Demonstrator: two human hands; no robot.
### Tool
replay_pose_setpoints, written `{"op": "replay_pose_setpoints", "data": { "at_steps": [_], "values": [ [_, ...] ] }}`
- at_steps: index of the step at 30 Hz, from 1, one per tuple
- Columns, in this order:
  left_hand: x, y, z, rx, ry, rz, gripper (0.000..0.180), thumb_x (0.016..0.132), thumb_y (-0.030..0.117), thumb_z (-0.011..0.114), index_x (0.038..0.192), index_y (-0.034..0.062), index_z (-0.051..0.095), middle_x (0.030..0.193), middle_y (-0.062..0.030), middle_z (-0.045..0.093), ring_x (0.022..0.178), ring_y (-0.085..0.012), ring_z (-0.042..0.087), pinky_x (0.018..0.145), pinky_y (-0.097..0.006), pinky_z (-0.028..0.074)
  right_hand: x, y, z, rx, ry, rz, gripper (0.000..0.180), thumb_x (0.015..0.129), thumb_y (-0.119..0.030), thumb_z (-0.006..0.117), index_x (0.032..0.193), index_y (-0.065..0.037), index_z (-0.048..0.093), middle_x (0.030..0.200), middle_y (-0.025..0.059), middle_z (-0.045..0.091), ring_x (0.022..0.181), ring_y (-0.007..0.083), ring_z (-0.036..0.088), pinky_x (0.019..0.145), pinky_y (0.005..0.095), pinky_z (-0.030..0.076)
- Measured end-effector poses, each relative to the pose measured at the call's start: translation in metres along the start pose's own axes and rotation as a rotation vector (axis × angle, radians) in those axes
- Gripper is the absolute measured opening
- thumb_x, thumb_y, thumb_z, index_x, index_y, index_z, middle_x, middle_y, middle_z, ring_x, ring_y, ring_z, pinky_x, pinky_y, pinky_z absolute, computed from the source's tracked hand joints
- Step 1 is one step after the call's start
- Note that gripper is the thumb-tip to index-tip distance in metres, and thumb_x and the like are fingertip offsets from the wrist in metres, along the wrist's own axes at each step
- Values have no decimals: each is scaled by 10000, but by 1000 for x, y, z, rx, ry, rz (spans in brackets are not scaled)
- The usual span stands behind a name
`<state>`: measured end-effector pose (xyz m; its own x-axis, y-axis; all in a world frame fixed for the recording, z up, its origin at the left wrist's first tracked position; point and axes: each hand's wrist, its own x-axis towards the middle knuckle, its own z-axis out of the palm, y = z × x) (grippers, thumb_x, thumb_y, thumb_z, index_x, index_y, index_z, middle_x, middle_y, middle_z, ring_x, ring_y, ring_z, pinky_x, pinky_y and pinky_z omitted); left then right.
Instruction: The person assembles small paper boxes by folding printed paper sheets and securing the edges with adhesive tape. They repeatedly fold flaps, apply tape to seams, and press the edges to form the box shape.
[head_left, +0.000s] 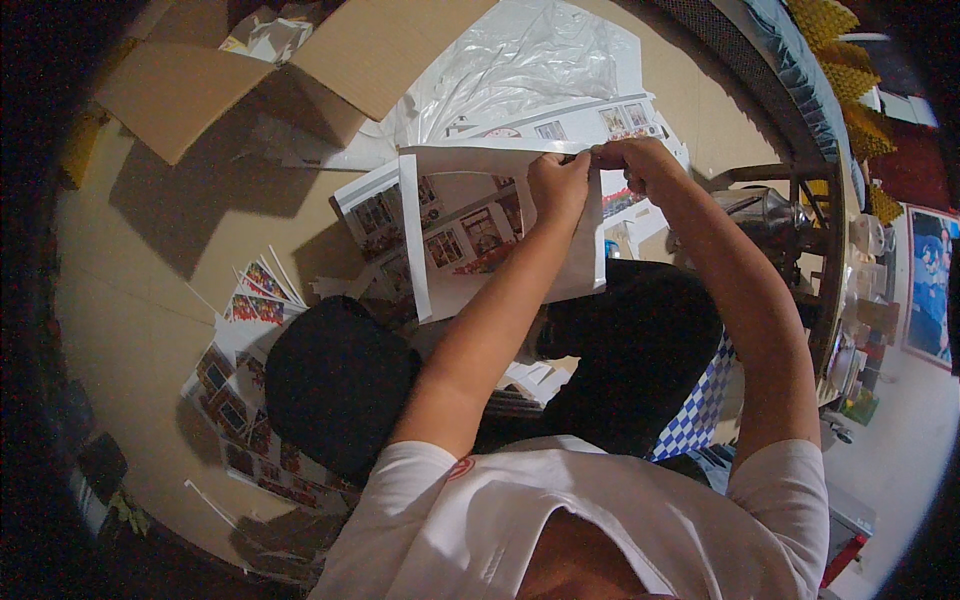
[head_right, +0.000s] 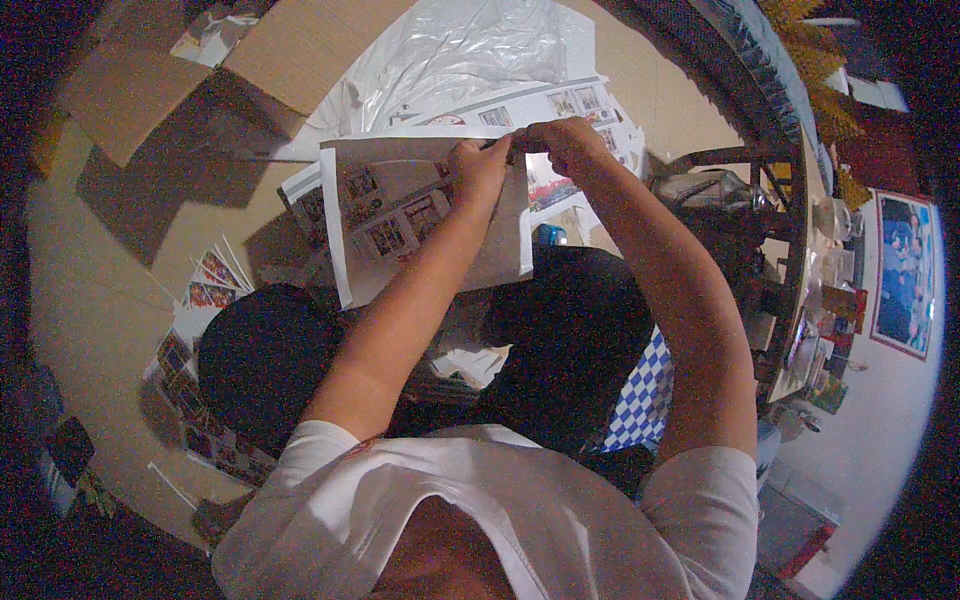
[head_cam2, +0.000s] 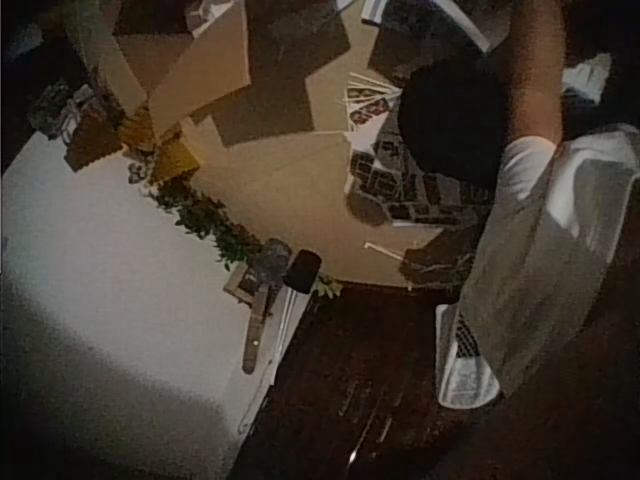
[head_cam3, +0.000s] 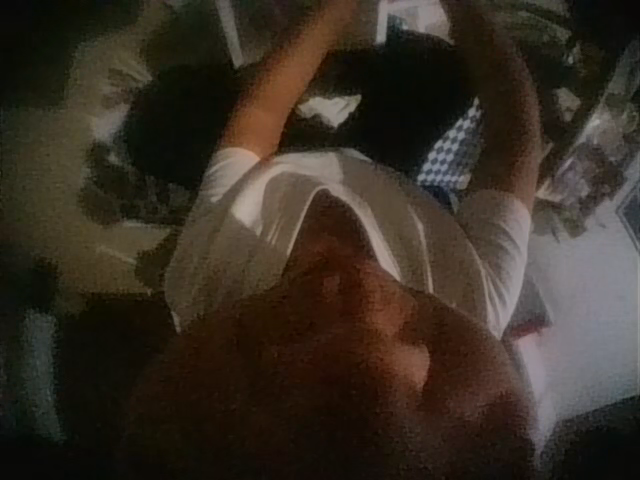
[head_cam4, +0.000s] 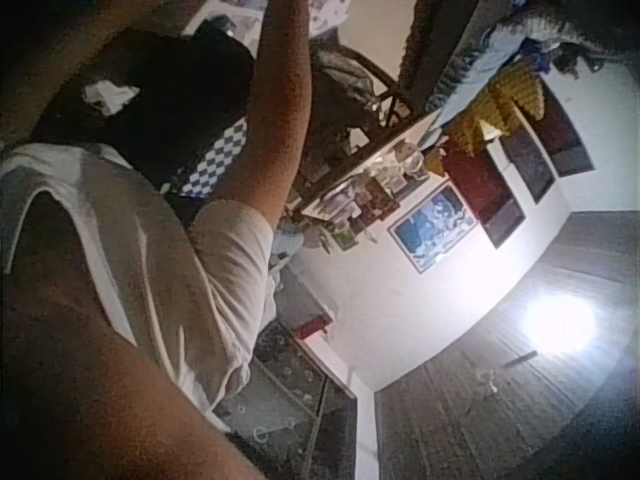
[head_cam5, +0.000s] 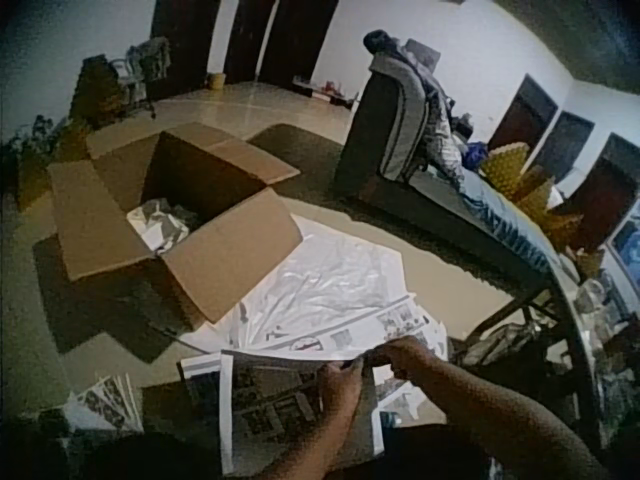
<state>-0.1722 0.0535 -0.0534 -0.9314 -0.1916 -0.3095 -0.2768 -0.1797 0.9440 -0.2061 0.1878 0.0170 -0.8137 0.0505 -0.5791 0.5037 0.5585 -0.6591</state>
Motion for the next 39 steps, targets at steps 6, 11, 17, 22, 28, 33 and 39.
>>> {"op": "replay_pose_setpoints", "data": {
  "at_steps": [6,11,17,22,28,33,39],
  "values": [
    [0,-1,3,41,39,27,263,719,217,679,713,-45,667,661,-202,653,639,-324,662,627,-401,493,6,1,-6,-116,-1,22,187,817,-245,671,830,-59,672,753,82,687,397,59,312,353,215,246],
    [1,0,3,62,16,9,257,709,211,682,708,-45,665,639,-182,651,618,-294,660,606,-391,489,10,8,-7,-315,-138,-416,225,850,-225,633,957,-30,670,783,101,688,410,61,351,356,214,275],
    [-5,13,-4,-62,7,-15,236,694,186,645,678,-50,649,604,-159,640,566,-226,628,578,-380,475,1,-8,-1,-235,-92,-215,208,877,-204,595,967,-37,680,777,98,697,436,79,424,400,218,355],
    [3,-1,-1,35,-72,-58,227,716,192,657,757,-29,689,674,-69,668,613,-156,616,599,-320,477,-19,-23,7,-221,47,42,303,860,-317,632,936,-28,685,734,63,689,506,96,489,428,246,389],
    [-2,3,3,-9,-32,-27,291,669,220,635,681,-70,646,604,-166,643,561,-235,638,574,-390,488,-11,-2,0,-232,-18,-19,334,818,-291,680,1044,-46,657,765,56,684,543,111,526,458,257,403],
    [-6,6,-4,-28,-96,-28,268,706,205,619,731,-60,650,651,-127,643,588,-194,608,568,-353,463,-30,-2,-2,-252,-132,-14,548,783,-195,712,1270,-69,496,851,68,680,694,139,595,540,268,437],
    [1,-5,-4,-217,-142,-219,238,754,207,618,767,-26,667,672,-127,642,577,-169,586,558,-327,454,-45,-4,-9,-13,-206,-100,612,843,-152,654,1392,-123,387,1041,81,607,855,139,583,705,287,507]
  ]
}}
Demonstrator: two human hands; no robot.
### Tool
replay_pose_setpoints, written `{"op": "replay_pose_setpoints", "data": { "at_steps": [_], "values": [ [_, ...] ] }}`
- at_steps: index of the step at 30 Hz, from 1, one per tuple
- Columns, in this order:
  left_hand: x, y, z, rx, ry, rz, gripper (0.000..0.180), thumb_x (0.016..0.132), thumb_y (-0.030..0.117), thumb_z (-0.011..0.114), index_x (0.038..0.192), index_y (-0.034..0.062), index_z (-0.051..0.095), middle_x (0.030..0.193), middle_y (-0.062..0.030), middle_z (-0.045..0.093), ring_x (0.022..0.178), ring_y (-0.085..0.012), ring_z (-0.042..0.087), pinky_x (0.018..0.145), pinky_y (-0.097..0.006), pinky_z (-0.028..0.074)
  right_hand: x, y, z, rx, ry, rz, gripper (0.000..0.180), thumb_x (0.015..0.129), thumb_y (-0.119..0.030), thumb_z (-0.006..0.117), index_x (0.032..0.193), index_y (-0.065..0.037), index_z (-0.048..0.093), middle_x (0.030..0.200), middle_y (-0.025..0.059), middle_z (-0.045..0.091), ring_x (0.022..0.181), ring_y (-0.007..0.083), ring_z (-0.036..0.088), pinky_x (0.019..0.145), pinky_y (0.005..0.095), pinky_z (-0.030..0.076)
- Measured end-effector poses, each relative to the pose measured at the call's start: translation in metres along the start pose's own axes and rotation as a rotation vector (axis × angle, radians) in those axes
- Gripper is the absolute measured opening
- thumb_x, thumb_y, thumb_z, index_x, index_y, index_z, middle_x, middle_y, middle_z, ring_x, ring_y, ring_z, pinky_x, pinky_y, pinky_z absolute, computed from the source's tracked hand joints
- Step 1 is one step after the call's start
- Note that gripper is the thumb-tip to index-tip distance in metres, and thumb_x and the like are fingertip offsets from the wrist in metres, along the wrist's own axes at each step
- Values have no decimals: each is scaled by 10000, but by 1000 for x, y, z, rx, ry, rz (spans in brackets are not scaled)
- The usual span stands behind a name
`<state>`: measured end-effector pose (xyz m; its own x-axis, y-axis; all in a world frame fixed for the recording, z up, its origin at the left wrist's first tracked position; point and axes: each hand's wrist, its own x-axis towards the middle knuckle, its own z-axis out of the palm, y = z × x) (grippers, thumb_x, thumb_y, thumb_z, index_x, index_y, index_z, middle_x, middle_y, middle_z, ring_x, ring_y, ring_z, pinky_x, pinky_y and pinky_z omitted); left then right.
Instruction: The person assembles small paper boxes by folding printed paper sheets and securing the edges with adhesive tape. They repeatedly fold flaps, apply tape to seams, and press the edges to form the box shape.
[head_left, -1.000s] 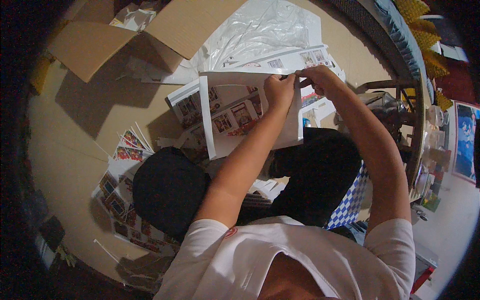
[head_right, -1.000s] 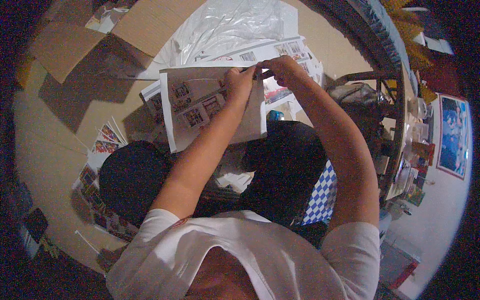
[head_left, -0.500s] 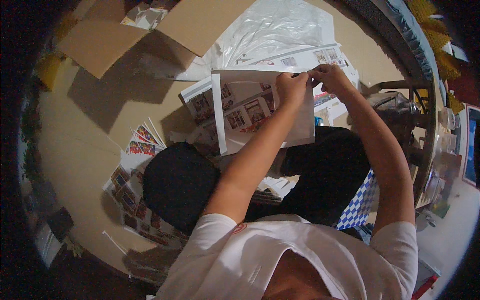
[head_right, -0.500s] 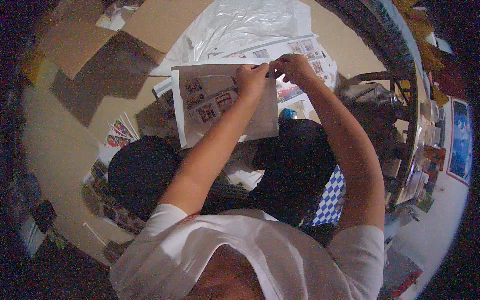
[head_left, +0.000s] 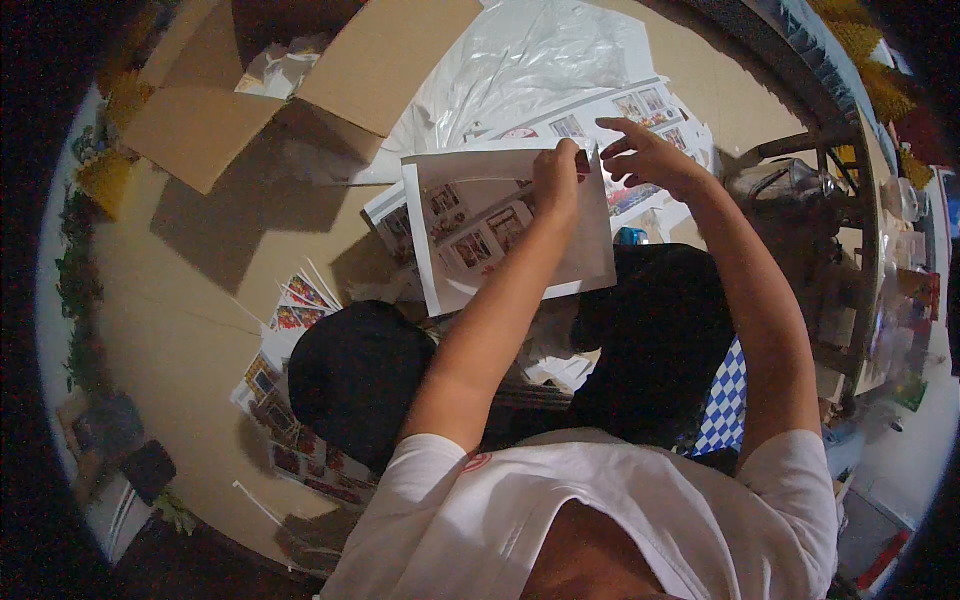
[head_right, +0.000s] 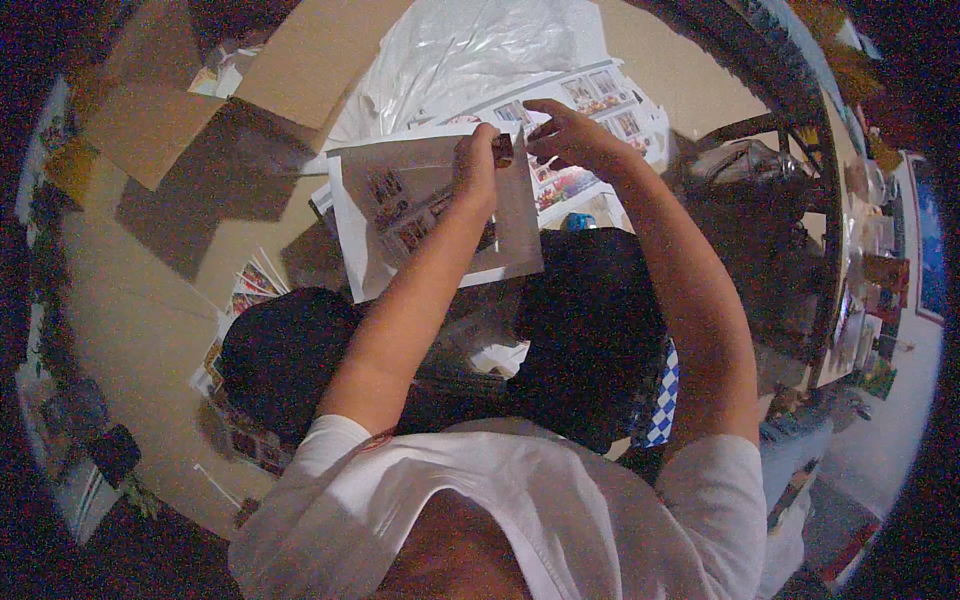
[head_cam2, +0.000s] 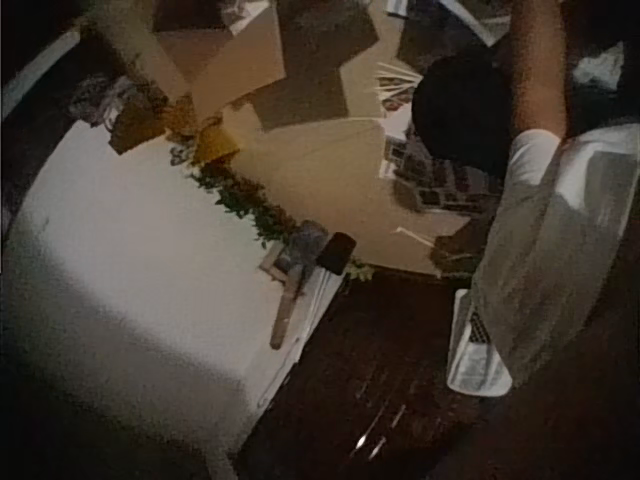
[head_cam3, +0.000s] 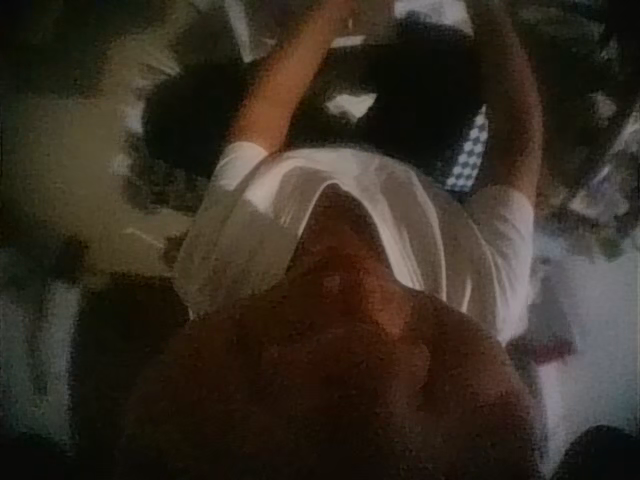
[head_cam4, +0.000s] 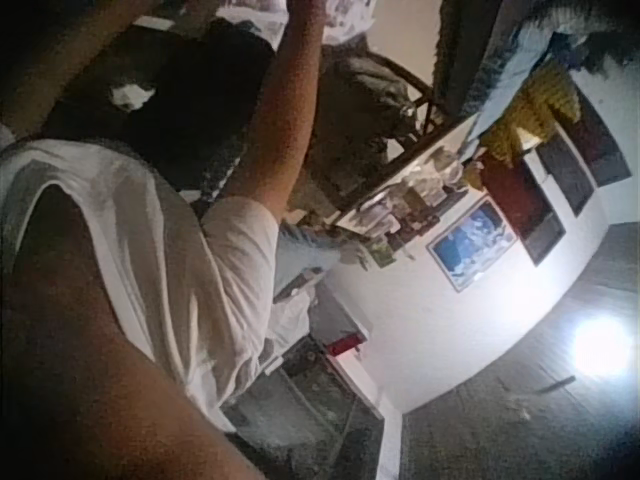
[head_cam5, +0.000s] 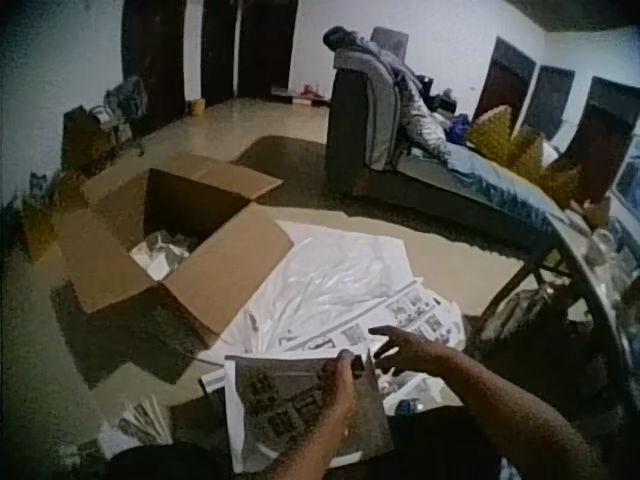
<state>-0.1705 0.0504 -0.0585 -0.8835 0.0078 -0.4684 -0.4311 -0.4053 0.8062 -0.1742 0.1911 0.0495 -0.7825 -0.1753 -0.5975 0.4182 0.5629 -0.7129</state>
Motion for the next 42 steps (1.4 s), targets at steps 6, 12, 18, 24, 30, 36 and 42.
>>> {"op": "replay_pose_setpoints", "data": {
  "at_steps": [6,12,18,24,30,36,42],
  "values": [
    [-1,-10,-2,196,-13,69,169,763,136,710,860,7,663,775,-55,656,644,-131,589,551,-282,450,11,0,11,6,29,38,347,920,-230,587,1233,-85,547,997,52,612,838,133,594,747,305,534],
    [-23,9,-5,269,-145,150,148,745,112,688,836,-1,662,717,-48,638,565,-129,572,501,-300,440,-5,2,2,67,-33,-31,276,907,-236,594,1096,-35,587,979,81,626,864,170,611,738,333,550],
    [-67,63,-29,739,-702,-34,226,711,136,691,865,-27,662,710,-70,624,614,-145,579,538,-299,448,-62,-18,16,-144,-274,0,364,899,-181,587,1209,-5,511,976,98,621,872,173,633,732,332,565],
    [-114,57,-65,1300,-1163,12,333,701,247,708,944,20,678,795,-67,680,720,-185,616,676,-340,484,-86,-11,39,-186,-265,22,521,931,-241,534,1349,-1,335,1084,198,601,867,274,658,638,392,590],
    [-149,57,-100,1300,-1336,-183,387,736,297,718,1013,34,660,901,-66,682,813,-179,620,747,-322,482,-66,15,50,-5,103,-35,518,891,-242,604,1321,-60,381,926,198,626,670,258,650,506,367,568],
    [-138,42,-100,720,-838,-380,396,841,311,680,1115,36,599,943,-57,658,814,-152,607,739,-308,491,-54,46,77,40,238,-144,481,797,-166,677,1241,-78,515,842,163,638,615,205,612,473,342,493],
    [-88,12,-68,5,-207,-99,260,857,253,680,993,51,591,870,-65,643,697,-143,609,614,-278,510,-56,68,101,372,230,-169,484,742,-160,740,1193,-104,574,844,75,631,681,175,595,534,318,485]
  ]
}}
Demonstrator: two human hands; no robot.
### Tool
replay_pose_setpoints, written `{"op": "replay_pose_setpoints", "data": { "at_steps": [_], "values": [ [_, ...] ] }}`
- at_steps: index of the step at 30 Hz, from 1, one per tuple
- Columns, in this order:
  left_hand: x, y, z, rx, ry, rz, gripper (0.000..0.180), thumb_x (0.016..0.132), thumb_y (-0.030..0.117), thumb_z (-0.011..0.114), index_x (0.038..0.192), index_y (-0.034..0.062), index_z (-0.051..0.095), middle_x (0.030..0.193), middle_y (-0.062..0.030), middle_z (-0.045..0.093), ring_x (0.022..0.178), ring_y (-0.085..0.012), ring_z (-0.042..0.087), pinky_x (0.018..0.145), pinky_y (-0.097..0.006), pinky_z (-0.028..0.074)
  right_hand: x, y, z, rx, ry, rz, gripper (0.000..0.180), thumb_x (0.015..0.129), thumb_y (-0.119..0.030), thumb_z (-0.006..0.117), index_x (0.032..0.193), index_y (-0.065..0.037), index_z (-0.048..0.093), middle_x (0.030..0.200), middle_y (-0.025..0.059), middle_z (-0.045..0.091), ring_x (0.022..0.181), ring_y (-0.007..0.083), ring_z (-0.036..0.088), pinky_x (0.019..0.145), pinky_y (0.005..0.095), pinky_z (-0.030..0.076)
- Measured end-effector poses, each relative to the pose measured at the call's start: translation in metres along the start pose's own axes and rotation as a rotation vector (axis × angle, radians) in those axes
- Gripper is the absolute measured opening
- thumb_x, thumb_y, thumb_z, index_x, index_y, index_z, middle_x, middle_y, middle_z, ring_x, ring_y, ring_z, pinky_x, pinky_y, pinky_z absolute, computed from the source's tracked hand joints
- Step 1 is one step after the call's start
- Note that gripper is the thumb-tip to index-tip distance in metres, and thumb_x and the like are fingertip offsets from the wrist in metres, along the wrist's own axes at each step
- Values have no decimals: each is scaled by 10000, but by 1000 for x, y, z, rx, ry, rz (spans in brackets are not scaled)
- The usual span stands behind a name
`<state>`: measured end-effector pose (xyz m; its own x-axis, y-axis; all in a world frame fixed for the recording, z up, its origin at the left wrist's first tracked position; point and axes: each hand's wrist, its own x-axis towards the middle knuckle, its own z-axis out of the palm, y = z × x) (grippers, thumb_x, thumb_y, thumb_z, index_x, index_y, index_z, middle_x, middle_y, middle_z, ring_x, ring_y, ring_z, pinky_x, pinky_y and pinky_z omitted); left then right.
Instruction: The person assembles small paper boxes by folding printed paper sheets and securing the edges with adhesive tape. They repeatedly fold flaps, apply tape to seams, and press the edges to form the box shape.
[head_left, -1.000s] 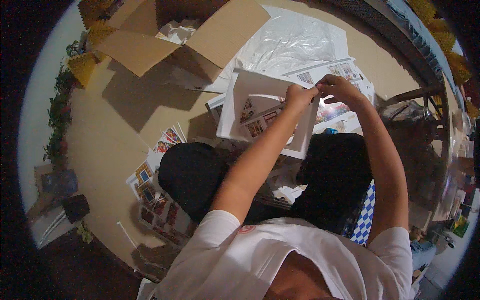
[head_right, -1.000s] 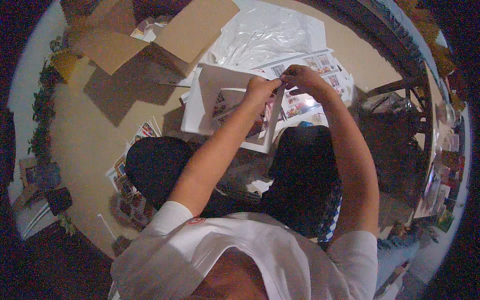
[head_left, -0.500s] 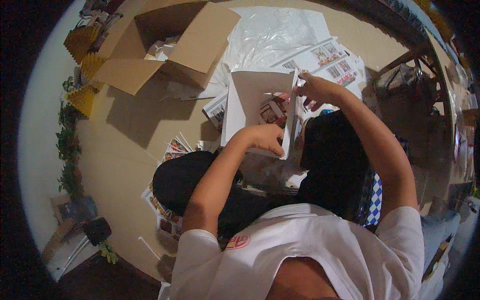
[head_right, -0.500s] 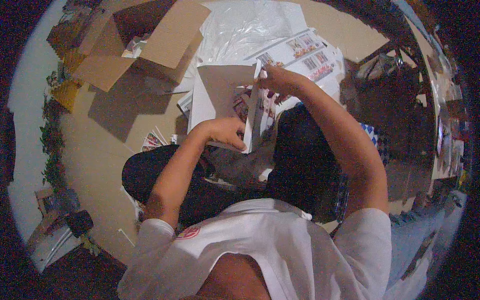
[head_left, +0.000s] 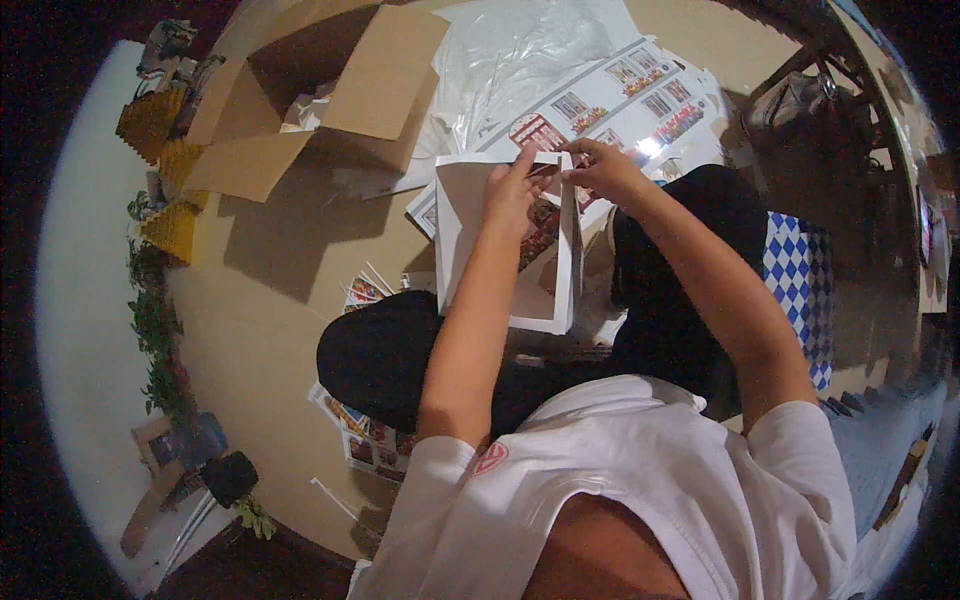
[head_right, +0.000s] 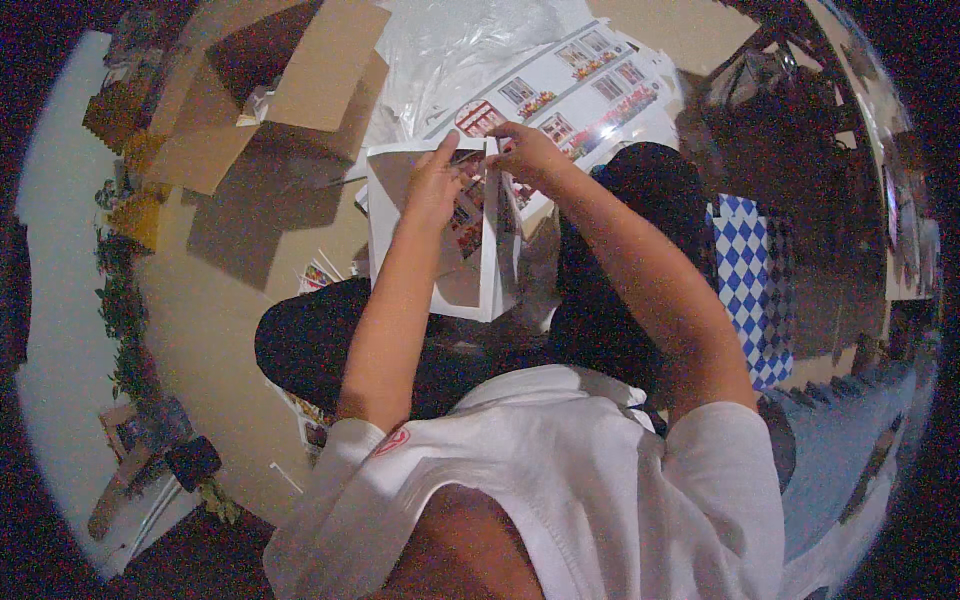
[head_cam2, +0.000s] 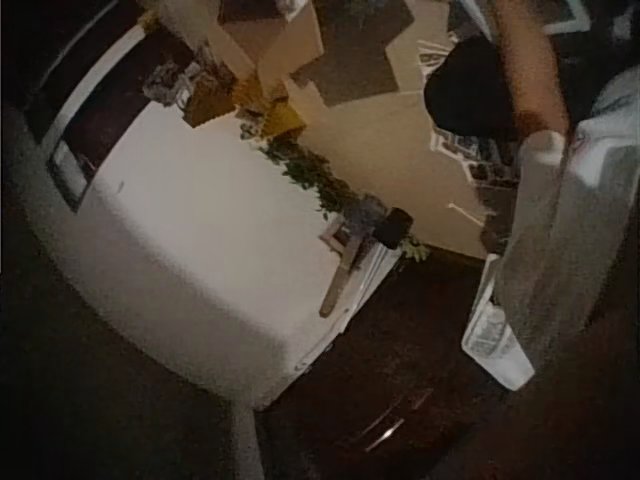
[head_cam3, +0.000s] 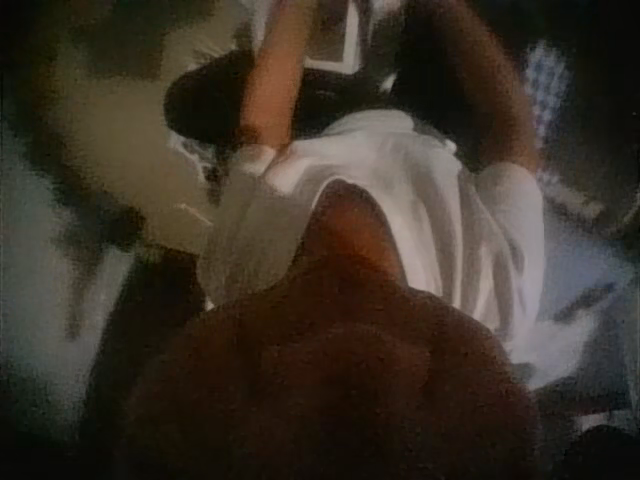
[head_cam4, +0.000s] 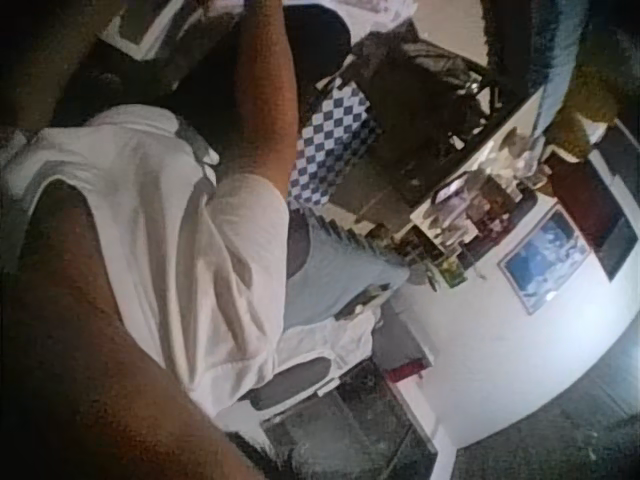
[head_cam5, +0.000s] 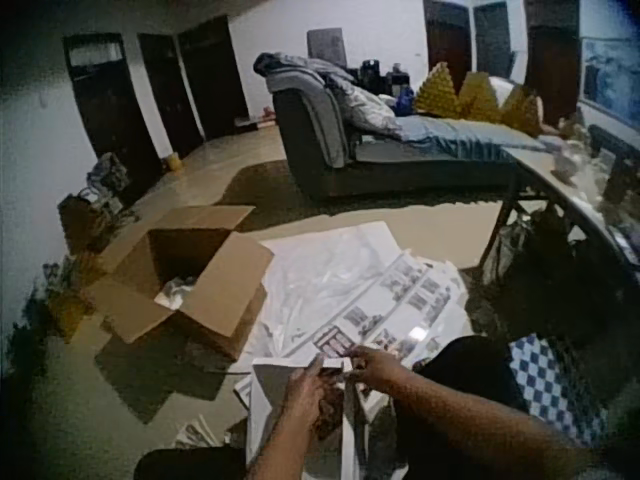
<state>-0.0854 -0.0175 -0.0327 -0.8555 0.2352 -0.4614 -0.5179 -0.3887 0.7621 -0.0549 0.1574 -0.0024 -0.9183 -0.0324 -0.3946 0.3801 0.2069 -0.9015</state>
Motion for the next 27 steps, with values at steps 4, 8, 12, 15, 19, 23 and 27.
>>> {"op": "replay_pose_setpoints", "data": {
  "at_steps": [4,8,12,15,19,23,27],
  "values": [
    [2,-6,15,48,85,107,185,838,122,684,884,8,545,793,-82,632,624,-130,599,510,-257,489,-10,-4,7,293,-9,110,443,809,-131,709,1223,-95,555,886,30,588,762,114,571,587,256,474],
    [-9,5,23,70,65,129,150,854,91,647,929,31,531,819,-92,633,659,-149,628,546,-271,520,-17,-3,11,577,-4,81,358,851,-152,660,1195,-97,578,885,-7,588,768,104,567,629,241,460],
    [-11,0,14,53,17,107,161,851,87,652,978,34,569,802,-45,623,652,-122,600,536,-238,468,-27,-14,27,601,123,191,273,876,-147,618,1144,-100,605,895,-13,599,742,89,552,606,224,444],
    [-8,-4,19,38,14,48,141,843,85,662,947,39,580,777,-31,617,637,-112,585,524,-228,451,-13,5,27,555,199,122,248,871,-146,623,1114,-101,615,864,-17,608,715,80,542,608,213,441],
    [0,-8,13,74,8,-19,115,832,93,678,894,53,590,772,-23,614,625,-106,569,537,-220,452,-4,16,24,532,159,92,225,863,-145,631,1084,-102,626,819,-29,609,692,73,541,628,206,445],
    [6,-12,9,15,6,-80,122,821,108,695,869,63,592,774,-23,611,667,-110,571,576,-228,460,-1,18,25,545,185,105,245,817,-102,659,1060,-71,645,849,14,631,727,104,587,645,241,487],
    [-1,-9,14,74,29,-102,116,823,124,688,863,63,598,789,-26,615,709,-118,578,611,-245,467,-3,10,24,558,199,149,246,792,-81,676,1036,-51,659,858,37,644,718,126,606,640,257,503]
  ]
}}
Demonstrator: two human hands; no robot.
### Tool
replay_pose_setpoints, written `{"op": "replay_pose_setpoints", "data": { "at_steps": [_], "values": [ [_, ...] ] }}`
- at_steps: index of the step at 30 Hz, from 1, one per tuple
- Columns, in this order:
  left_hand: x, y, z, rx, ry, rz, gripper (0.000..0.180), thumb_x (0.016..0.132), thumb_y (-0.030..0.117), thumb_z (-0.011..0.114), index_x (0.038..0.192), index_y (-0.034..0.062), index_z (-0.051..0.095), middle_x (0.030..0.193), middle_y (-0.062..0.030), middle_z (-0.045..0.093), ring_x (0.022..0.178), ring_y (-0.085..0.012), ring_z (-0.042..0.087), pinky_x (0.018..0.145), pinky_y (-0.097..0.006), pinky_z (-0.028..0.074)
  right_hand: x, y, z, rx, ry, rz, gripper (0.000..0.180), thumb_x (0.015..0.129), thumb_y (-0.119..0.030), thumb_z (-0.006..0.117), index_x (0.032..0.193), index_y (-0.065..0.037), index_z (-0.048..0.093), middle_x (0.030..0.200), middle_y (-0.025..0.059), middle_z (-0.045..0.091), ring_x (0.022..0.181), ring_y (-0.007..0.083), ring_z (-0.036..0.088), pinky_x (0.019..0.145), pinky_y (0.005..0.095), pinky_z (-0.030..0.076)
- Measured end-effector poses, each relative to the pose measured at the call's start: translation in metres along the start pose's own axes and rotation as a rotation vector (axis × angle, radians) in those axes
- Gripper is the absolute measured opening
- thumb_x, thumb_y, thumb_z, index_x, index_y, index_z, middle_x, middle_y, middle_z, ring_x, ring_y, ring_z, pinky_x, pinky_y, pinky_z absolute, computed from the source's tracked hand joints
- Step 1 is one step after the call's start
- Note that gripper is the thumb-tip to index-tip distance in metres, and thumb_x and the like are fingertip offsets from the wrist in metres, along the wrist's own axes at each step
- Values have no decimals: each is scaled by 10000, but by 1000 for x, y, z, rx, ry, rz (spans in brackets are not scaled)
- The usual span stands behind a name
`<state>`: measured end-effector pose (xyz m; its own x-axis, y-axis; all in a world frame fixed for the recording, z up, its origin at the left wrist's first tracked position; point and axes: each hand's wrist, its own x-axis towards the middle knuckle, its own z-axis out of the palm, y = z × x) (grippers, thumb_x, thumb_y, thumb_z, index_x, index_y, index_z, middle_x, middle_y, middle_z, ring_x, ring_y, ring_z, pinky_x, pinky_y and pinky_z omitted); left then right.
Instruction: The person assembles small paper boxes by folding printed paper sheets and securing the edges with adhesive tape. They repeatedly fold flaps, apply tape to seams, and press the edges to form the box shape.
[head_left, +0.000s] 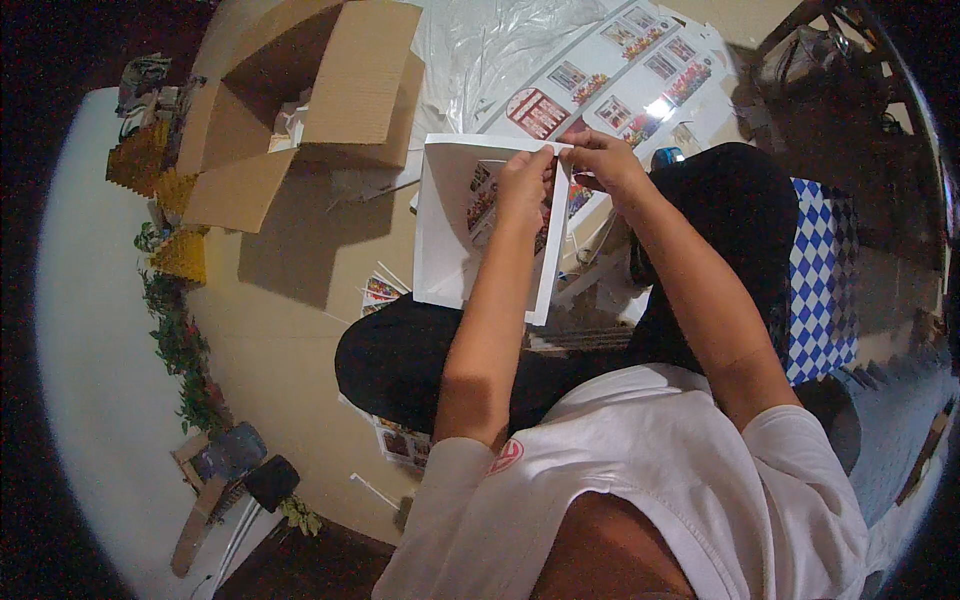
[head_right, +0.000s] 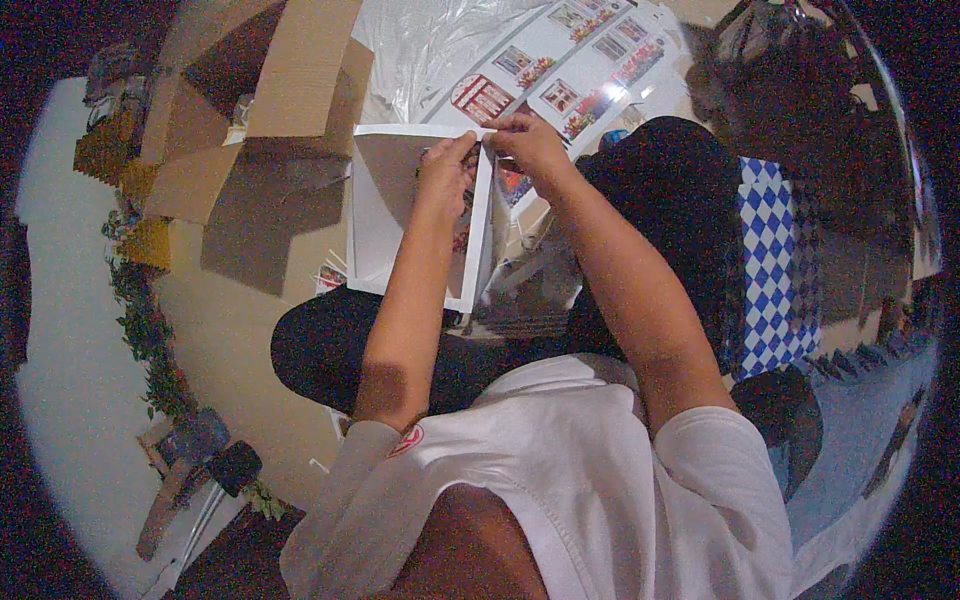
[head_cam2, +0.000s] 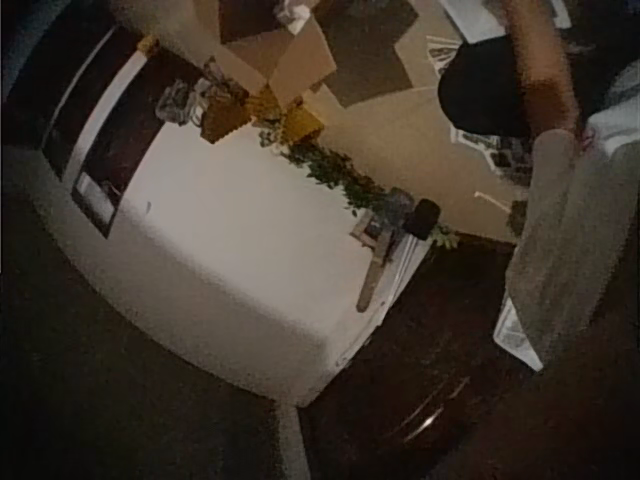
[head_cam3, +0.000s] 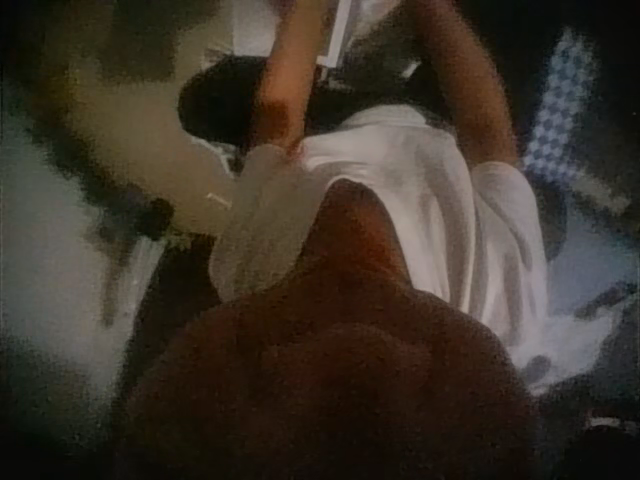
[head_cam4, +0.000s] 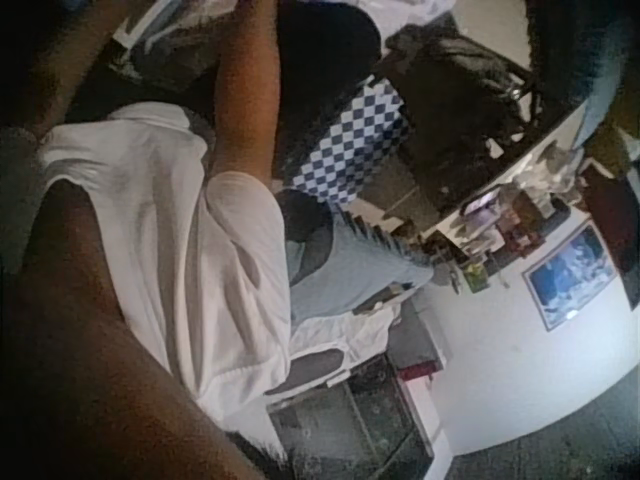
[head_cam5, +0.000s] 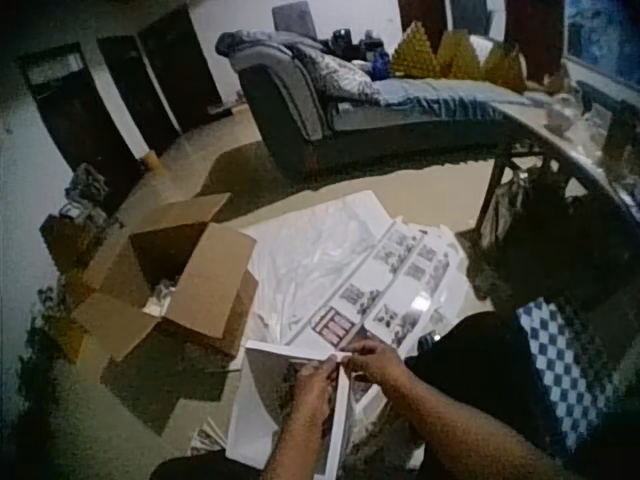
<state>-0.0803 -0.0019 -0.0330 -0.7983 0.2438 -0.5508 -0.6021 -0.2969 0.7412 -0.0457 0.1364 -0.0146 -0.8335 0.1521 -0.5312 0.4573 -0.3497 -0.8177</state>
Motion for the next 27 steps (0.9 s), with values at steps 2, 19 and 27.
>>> {"op": "replay_pose_setpoints", "data": {
  "at_steps": [2,19,27],
  "values": [
    [0,3,0,78,13,-11,119,826,126,679,889,53,609,816,-33,627,722,-120,582,620,-251,470,1,0,0,30,1,17,238,787,-80,678,1022,-46,662,850,39,646,705,129,605,636,256,500],
    [3,15,-2,426,-62,130,172,790,119,630,874,-31,646,768,-61,645,579,-106,564,504,-262,439,16,-7,-1,-5,-40,94,211,775,-140,711,939,-13,674,773,48,644,618,121,602,609,249,526],
    [15,-7,-20,229,17,58,218,784,147,632,855,-58,628,711,-55,619,572,-121,542,514,-278,409,-54,-105,-3,-59,-31,-559,266,880,-191,618,1114,-73,659,876,7,634,803,82,574,710,216,462]
  ]
}}
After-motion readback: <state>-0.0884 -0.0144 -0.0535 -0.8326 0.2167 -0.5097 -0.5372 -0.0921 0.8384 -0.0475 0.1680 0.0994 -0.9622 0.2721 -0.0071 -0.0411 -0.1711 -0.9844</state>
